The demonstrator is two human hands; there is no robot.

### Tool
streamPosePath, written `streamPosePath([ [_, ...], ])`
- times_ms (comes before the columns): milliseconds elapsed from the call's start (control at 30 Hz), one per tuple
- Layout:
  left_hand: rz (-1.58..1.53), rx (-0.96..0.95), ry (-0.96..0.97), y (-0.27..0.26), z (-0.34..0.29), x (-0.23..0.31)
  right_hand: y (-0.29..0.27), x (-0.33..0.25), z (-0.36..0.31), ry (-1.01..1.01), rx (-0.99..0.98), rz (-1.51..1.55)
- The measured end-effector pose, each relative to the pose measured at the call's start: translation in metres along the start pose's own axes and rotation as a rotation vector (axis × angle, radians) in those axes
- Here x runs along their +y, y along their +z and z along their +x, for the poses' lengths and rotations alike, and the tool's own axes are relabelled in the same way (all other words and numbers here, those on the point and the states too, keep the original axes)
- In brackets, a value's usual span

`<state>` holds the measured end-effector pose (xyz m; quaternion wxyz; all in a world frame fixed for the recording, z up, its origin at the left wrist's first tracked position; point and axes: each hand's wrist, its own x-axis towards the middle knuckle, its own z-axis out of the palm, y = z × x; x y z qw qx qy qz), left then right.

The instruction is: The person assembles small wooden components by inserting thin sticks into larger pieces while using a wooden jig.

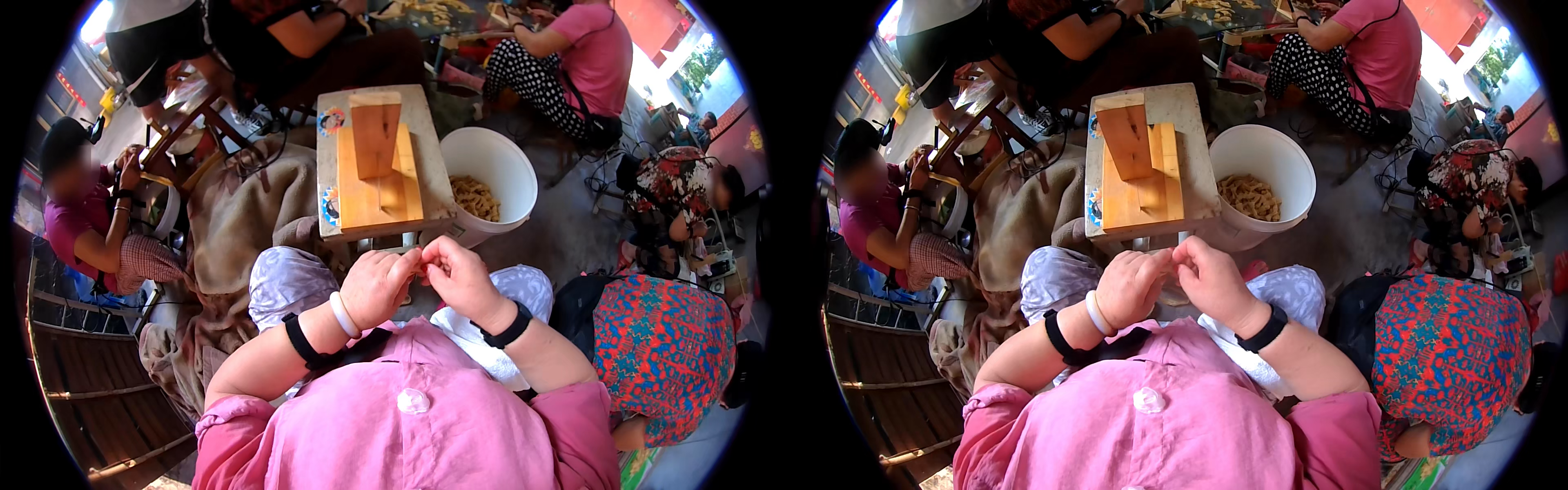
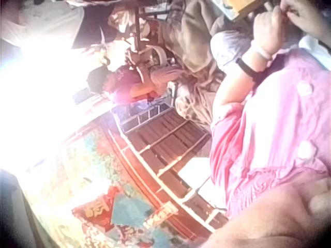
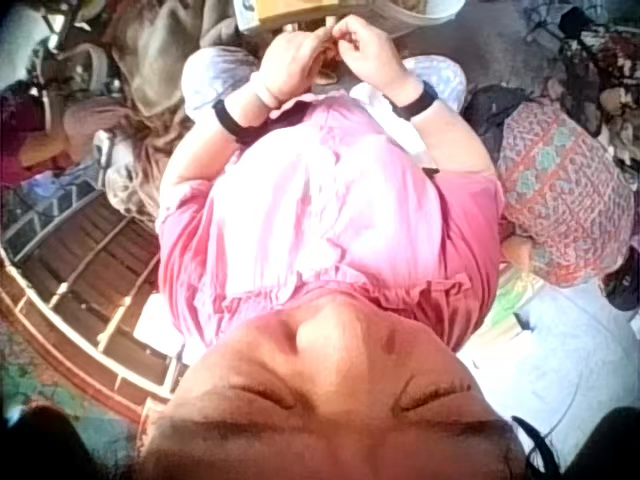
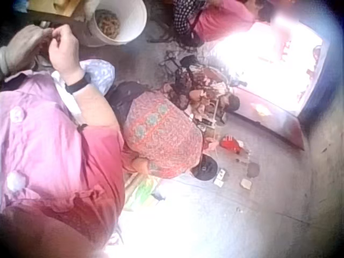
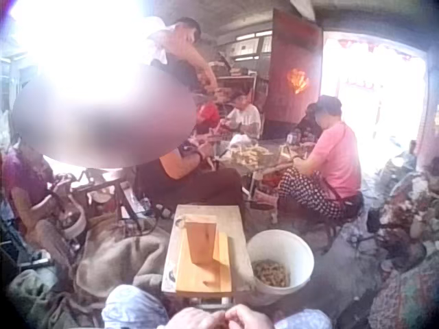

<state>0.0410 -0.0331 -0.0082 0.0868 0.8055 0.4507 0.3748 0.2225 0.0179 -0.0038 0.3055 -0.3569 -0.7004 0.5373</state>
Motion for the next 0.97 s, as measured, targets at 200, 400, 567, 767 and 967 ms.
streamPosePath([
  [200, 0.174, -0.111, 0.016, -0.006, -0.007, -0.005, 0.018, 0.013, -0.008, -0.14, 0.029, -0.203],
  [400, -0.031, -0.414, -0.127, -0.017, -0.007, 0.005, 0.007, 0.002, -0.014, -0.202, -0.229, -0.344],
  [567, -1.09, -0.627, -0.431, -0.027, -0.011, 0.005, -0.009, -0.01, -0.023, 0.159, -0.575, 0.491],
  [767, -1.231, -0.47, -0.489, -0.011, -0.012, -0.004, -0.014, 0.006, -0.018, 0.282, -0.397, 0.592],
  [967, -0.821, -0.207, -0.519, -0.014, -0.023, -0.014, -0.016, 0.007, -0.013, 0.343, -0.366, 0.469],
])
